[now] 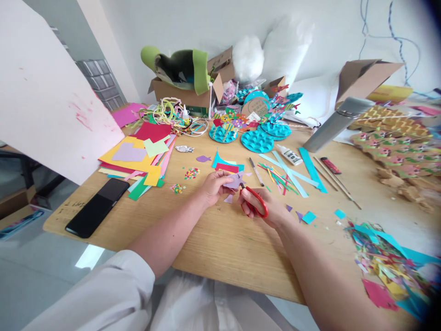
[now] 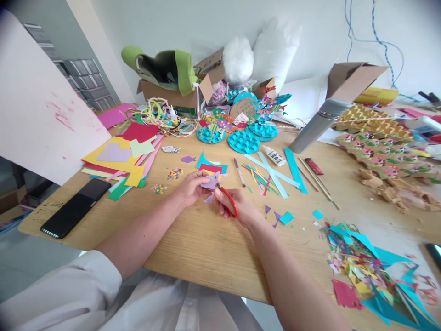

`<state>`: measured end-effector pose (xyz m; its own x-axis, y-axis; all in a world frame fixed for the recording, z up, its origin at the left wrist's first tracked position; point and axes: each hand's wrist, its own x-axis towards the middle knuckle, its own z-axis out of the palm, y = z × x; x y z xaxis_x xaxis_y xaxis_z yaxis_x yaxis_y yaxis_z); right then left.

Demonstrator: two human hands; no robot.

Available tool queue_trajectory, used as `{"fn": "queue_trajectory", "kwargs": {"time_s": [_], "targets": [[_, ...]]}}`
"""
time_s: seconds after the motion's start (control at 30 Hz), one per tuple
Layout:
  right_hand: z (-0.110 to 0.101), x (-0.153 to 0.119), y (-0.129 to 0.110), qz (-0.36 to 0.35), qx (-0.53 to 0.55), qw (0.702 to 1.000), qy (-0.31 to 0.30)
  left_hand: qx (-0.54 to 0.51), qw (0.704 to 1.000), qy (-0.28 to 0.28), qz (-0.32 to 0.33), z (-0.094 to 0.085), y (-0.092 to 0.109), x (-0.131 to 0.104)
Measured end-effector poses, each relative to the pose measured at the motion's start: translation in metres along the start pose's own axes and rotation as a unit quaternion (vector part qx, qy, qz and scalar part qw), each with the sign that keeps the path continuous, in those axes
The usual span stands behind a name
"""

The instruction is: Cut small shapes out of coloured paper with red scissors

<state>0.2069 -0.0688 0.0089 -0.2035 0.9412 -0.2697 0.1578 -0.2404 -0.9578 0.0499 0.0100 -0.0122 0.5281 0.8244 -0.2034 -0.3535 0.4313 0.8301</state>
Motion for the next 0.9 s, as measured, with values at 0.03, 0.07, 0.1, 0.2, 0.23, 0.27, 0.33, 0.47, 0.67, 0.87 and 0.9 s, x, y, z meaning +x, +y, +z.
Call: {"fn": "queue_trajectory", "kwargs": {"time_s": [0.03,0.07,0.1,0.2,0.23,0.27,0.33,0.47,0.67,0.87,0.9], "targets": [[0.000,0.000,0.000,0.001,0.002,1.000,-0.002,0.000,1.000,0.000,-0.002,0.000,0.000,0.000],[0.000,0.000,0.000,0.001,0.005,1.000,-0.003,-0.001,1.000,0.001,-0.003,0.000,0.000,0.000],[0.000,0.000,0.000,0.001,0.009,1.000,-0.004,-0.004,1.000,0.004,-0.001,0.000,-0.001,0.001],[0.000,0.000,0.000,0.005,0.017,1.000,-0.003,-0.012,1.000,0.013,0.008,-0.002,-0.003,0.003],[0.000,0.000,0.000,0.008,0.019,1.000,-0.002,-0.014,1.000,0.015,0.011,-0.002,-0.004,0.003],[0.000,0.000,-0.001,0.011,0.020,1.000,-0.001,-0.016,1.000,0.015,0.015,-0.003,-0.005,0.004],[0.001,0.000,-0.001,0.016,0.021,1.000,-0.001,-0.019,0.999,0.017,0.022,-0.003,-0.006,0.005],[0.001,0.000,-0.002,0.013,0.020,1.000,-0.004,-0.020,0.998,0.042,0.037,-0.003,-0.005,0.006],[0.000,-0.001,0.000,0.028,0.025,0.999,-0.030,-0.015,0.993,0.091,0.079,-0.007,-0.005,0.008],[-0.002,-0.002,0.001,-0.003,0.043,0.999,-0.028,0.016,0.993,0.092,0.076,-0.010,-0.008,0.011],[-0.002,-0.002,0.001,-0.004,0.045,0.999,-0.022,0.020,0.993,0.088,0.075,-0.010,-0.008,0.011]]}}
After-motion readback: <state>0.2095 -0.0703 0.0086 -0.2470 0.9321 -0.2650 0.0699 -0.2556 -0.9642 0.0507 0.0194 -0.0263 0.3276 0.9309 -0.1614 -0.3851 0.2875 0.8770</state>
